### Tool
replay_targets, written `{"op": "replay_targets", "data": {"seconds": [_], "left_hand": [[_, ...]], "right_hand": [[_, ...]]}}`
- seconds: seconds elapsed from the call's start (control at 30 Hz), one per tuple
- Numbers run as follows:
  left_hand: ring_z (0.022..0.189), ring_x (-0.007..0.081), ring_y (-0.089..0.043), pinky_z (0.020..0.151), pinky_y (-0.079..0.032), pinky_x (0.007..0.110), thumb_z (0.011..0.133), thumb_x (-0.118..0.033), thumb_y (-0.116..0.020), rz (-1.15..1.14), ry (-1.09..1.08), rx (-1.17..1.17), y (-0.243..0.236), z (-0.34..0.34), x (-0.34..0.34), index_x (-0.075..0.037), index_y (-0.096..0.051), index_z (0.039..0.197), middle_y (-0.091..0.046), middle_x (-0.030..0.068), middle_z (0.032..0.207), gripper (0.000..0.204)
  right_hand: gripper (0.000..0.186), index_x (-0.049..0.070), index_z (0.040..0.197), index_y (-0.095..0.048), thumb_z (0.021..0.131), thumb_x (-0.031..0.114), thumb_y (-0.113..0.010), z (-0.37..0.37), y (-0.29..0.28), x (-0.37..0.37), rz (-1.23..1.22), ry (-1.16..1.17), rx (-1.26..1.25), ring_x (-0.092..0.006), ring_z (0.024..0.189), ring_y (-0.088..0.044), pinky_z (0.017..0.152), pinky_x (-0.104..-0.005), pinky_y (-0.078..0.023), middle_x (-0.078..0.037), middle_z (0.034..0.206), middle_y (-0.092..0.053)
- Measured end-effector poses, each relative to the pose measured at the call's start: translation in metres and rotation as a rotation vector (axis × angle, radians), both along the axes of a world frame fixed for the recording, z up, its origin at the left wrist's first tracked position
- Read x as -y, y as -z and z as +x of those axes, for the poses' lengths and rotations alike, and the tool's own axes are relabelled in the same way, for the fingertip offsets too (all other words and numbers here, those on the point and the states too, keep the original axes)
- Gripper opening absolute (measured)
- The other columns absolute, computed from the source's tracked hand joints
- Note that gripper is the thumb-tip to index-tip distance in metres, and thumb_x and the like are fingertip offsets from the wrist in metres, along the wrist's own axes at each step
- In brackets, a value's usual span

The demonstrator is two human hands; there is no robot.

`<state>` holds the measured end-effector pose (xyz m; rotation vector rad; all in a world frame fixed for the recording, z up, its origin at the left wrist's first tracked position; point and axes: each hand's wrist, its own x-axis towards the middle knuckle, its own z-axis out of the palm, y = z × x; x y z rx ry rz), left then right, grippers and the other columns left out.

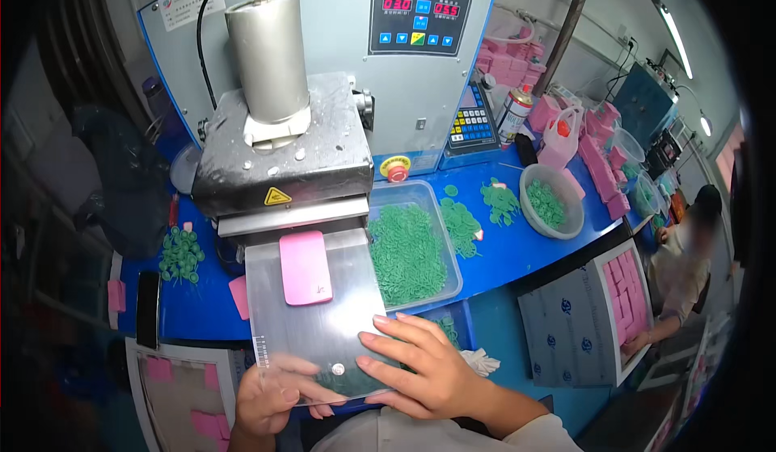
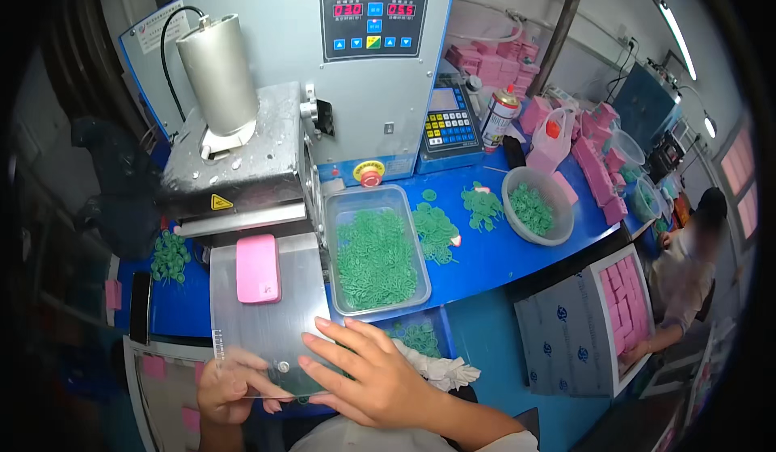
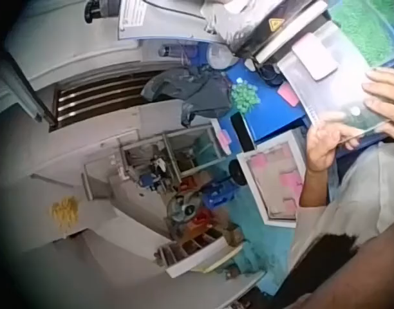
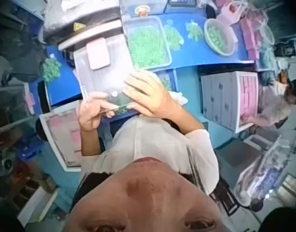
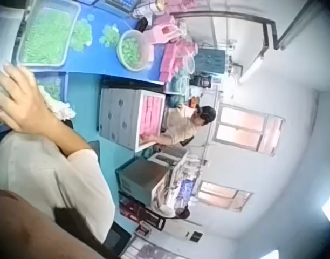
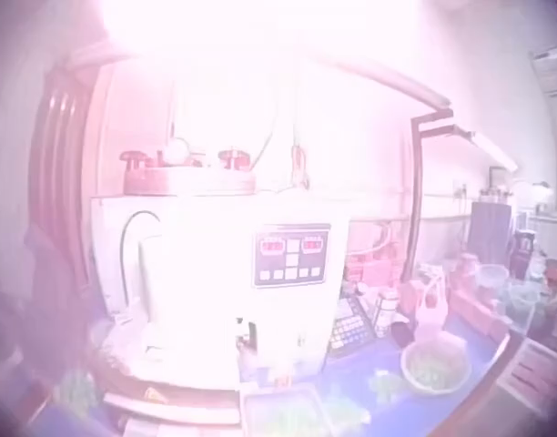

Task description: Operating a heat press machine and manually assembling wax melt components.

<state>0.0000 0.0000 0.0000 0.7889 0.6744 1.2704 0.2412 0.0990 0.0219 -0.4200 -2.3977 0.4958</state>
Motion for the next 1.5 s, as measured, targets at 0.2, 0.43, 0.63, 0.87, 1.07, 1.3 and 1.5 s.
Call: {"op": "replay_targets", "data": {"seconds": [0.2, 0.43, 0.63, 0.87, 1.07, 1.3, 1.5], "left_hand": [[0.08, 0.0372, -0.068, 0.072, -0.056, 0.04, 0.089, -0.013, -0.053, -0.017, -0.021, 0.053, -0.004, 0.001, -0.002, 0.013, -0.039, 0.119, -0.06, 0.0419, 0.097, 0.042], [0.07, 0.0439, -0.066, 0.067, -0.059, 0.043, 0.081, -0.014, -0.054, -0.087, -0.136, -0.021, -0.003, 0.001, 0.023, 0.019, -0.041, 0.112, -0.058, 0.0451, 0.089, 0.047], [0.076, 0.0331, -0.068, 0.068, -0.056, 0.036, 0.086, -0.023, -0.063, -0.105, -0.045, 0.072, -0.009, 0.004, 0.039, 0.016, -0.037, 0.121, -0.065, 0.0344, 0.094, 0.058], [0.077, 0.0333, -0.068, 0.069, -0.057, 0.037, 0.086, -0.02, -0.061, -0.12, -0.029, 0.069, -0.009, 0.005, 0.041, 0.017, -0.037, 0.121, -0.064, 0.0348, 0.095, 0.055], [0.078, 0.0333, -0.069, 0.072, -0.058, 0.038, 0.087, -0.019, -0.06, -0.105, -0.026, 0.119, -0.008, 0.006, 0.043, 0.016, -0.038, 0.121, -0.064, 0.0349, 0.096, 0.054], [0.078, 0.0321, -0.069, 0.071, -0.058, 0.037, 0.088, -0.02, -0.061, -0.076, -0.037, 0.12, -0.005, 0.008, 0.055, 0.015, -0.039, 0.121, -0.065, 0.0337, 0.096, 0.053], [0.075, 0.0306, -0.069, 0.068, -0.058, 0.035, 0.087, -0.022, -0.063, -0.092, -0.042, 0.089, -0.004, 0.009, 0.054, 0.015, -0.04, 0.12, -0.066, 0.0317, 0.094, 0.055]], "right_hand": [[0.051, 0.0, 0.116, -0.058, 0.079, 0.032, -0.074, 0.015, -0.018, -0.043, 0.04, 0.062, -0.128, -0.0378, 0.124, -0.05, 0.099, -0.047, -0.04, -0.021, 0.132, -0.052], [0.041, -0.005, 0.105, -0.051, 0.079, 0.018, -0.072, -0.01, -0.05, -0.174, 0.302, 0.513, -0.023, -0.0403, 0.101, -0.055, 0.088, -0.0433, -0.047, -0.029, 0.148, -0.027], [0.04, -0.004, 0.097, -0.049, 0.072, 0.013, -0.074, -0.044, -0.074, -0.229, 0.469, 0.685, 0.14, -0.0331, 0.086, -0.056, 0.071, -0.0409, -0.055, -0.028, 0.152, -0.016], [0.024, -0.004, 0.088, -0.047, 0.074, 0.004, -0.064, -0.055, -0.077, -0.247, 0.612, 0.811, 0.182, -0.0327, 0.066, -0.059, 0.062, -0.0418, -0.054, -0.034, 0.149, -0.018], [0.022, -0.003, 0.083, -0.046, 0.071, 0.003, -0.063, -0.063, -0.075, -0.246, 0.637, 0.828, 0.178, -0.0307, 0.057, -0.059, 0.054, -0.0411, -0.054, -0.038, 0.146, -0.021], [0.015, -0.003, 0.08, -0.046, 0.07, -0.001, -0.058, -0.045, -0.056, -0.245, 0.572, 0.77, 0.133, -0.0305, 0.062, -0.058, 0.056, -0.0434, -0.054, -0.038, 0.147, -0.019], [0.028, -0.001, 0.088, -0.045, 0.074, 0.006, -0.067, -0.034, -0.058, -0.244, 0.502, 0.748, 0.229, -0.0348, 0.074, -0.061, 0.066, -0.0445, -0.053, -0.034, 0.15, -0.013]]}}
